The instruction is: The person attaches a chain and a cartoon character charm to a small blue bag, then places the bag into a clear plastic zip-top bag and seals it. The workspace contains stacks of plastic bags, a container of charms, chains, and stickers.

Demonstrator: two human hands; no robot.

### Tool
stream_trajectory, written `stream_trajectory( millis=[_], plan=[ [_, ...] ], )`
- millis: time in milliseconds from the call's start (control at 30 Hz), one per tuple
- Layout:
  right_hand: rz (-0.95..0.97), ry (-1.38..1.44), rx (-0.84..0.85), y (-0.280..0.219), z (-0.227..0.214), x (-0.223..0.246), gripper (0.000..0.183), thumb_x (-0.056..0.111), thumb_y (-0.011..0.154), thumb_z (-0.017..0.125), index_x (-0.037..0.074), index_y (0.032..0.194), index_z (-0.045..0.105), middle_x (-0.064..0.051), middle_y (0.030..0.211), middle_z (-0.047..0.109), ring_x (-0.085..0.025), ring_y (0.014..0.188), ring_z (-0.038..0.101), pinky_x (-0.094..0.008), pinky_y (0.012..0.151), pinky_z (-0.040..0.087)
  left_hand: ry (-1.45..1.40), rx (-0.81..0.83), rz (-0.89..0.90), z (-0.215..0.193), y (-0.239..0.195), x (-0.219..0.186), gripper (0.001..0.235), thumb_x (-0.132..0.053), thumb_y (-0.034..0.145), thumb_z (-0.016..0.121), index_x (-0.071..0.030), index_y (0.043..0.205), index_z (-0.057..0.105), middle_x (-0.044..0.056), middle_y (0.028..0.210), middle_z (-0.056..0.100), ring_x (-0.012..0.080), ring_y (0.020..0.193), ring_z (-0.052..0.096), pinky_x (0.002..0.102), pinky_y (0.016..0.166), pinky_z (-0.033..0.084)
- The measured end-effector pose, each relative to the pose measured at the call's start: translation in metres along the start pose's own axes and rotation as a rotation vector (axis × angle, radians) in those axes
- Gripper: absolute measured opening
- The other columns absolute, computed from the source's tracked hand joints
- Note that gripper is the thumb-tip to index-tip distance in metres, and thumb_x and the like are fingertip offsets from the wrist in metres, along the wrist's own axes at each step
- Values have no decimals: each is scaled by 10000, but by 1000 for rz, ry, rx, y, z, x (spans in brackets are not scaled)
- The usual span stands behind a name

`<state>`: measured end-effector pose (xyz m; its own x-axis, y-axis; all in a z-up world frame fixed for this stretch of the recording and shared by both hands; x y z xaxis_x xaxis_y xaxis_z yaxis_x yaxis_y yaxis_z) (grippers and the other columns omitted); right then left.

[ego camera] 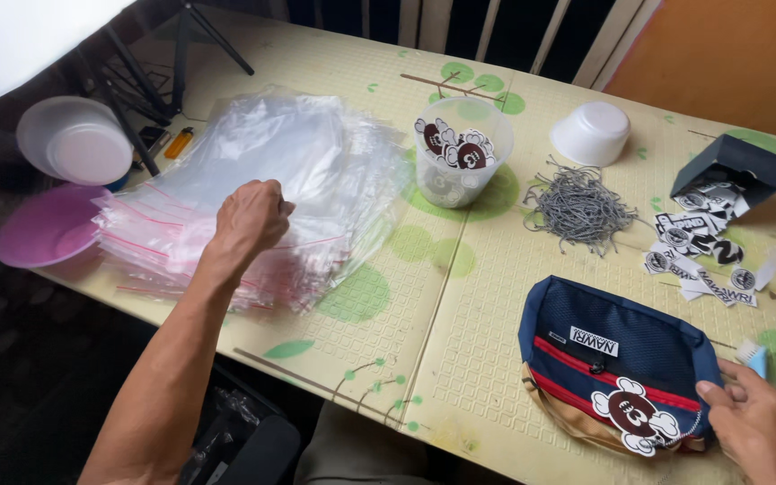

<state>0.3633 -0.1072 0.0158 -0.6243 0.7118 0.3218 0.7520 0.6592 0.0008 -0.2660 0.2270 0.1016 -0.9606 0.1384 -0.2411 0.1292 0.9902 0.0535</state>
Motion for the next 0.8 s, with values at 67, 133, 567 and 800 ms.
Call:
stream_trajectory(
  millis=[67, 133, 567, 800],
  plan=[
    [0, -17, 3, -1, -5, -12, 508, 320, 931, 683, 168, 1414, 720, -180, 1128, 813, -379, 1067, 724, -446, 969, 502, -42, 24, 48, -2, -10, -39, 323, -258, 1061, 558, 5, 875, 581, 220, 886, 644, 392, 732, 600, 521, 669, 480],
    [3, -35, 2, 0, -8, -21, 499, 307, 921, 635, 182, 1398, 716, -167, 1150, 814, -392, 1124, 708, -460, 979, 484, -89, 47, 99, 14, -15, -74, 316, -237, 1044, 532, 40, 901, 581, 305, 914, 672, 498, 778, 633, 576, 692, 463],
    [53, 110, 18, -60, -51, 41, 515, 340, 918, 688, 137, 1390, 670, -170, 1173, 764, -374, 1068, 709, -459, 935, 496, -508, 392, 338, 95, -99, -237, 615, -561, 763, 793, -105, 1117, 580, 113, 947, 729, 278, 829, 666, 406, 657, 524],
    [25, 81, 5, -64, -52, 48, 556, 368, 927, 651, 124, 1426, 631, -208, 1242, 724, -423, 1152, 660, -500, 992, 472, -542, 144, 551, 121, -98, -231, 152, -45, 803, 559, -83, 717, 678, 77, 583, 664, 200, 524, 565, 378, 462, 399]
  ],
)
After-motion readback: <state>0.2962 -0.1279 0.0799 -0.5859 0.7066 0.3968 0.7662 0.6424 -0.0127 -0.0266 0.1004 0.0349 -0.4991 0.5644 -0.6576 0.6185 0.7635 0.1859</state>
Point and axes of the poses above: each hand's wrist, its own y-axis towards the middle knuckle, its own z-axis out of the palm, x = y × z, the point moved 4 cm from there along y, towards the middle knuckle
